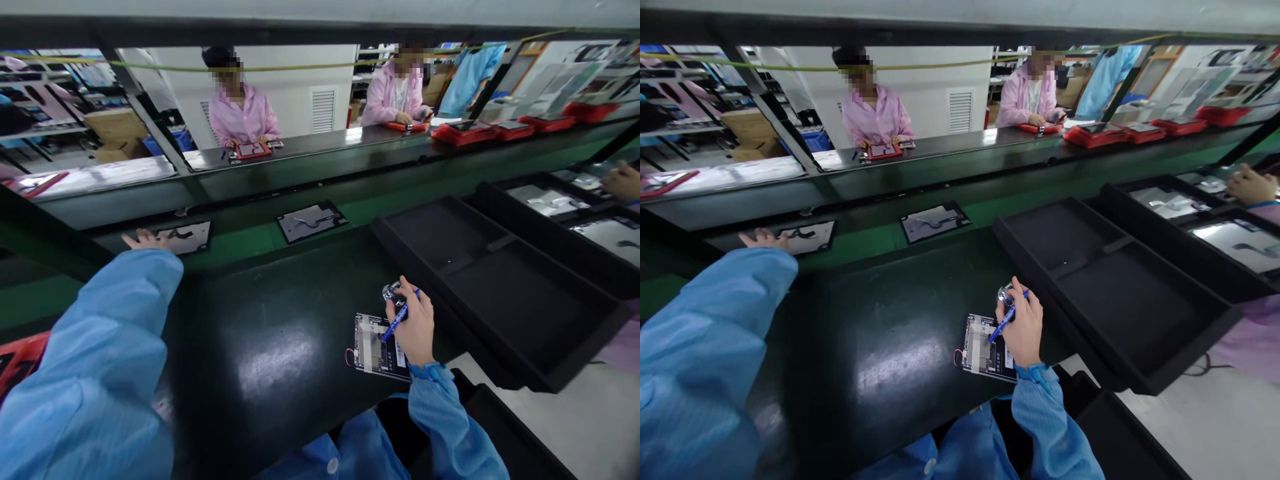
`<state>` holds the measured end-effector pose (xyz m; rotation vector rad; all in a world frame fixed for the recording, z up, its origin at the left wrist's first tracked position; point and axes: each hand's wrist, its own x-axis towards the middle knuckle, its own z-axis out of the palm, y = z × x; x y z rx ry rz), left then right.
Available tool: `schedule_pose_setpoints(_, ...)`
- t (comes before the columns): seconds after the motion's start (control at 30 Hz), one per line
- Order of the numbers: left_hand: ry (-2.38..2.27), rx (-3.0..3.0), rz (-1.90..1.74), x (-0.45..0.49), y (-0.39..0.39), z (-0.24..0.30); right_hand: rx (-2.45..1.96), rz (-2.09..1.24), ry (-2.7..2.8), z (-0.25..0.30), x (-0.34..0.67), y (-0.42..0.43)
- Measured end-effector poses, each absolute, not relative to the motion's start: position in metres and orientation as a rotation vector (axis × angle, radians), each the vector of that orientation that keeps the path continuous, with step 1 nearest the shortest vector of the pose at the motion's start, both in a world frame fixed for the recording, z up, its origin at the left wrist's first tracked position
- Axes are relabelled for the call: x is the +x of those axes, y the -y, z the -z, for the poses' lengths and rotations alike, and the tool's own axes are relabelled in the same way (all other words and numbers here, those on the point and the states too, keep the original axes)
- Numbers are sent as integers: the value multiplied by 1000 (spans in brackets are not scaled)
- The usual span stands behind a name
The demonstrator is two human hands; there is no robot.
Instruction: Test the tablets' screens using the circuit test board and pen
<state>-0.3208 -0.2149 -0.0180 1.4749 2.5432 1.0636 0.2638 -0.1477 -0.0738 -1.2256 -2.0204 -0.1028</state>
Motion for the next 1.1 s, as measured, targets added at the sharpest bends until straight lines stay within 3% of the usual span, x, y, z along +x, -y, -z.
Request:
schedule_pose_setpoints(0.13,-2692,1596,-801,-279,204,21,-1214,290,1820,44,300,167)
schedule_pose_setpoints(0.3,-2477,2006,-552,-168,199,61,-1708,463,1895,33,373,177)
schedule_pose_setpoints(0.53,-1901,2390,-808,-21,184,80,-1716,465,1744,48,413,203)
schedule_pose_setpoints(0.7,-1741,2431,-757,1,182,86,-1820,513,1391,46,448,294)
schedule_pose_setpoints(0.93,-1722,2244,-678,-4,188,73,-2304,352,734,149,484,408)
schedule_pose_setpoints(1.1,-1745,2265,-614,-6,189,76,-2525,-12,544,245,452,429)
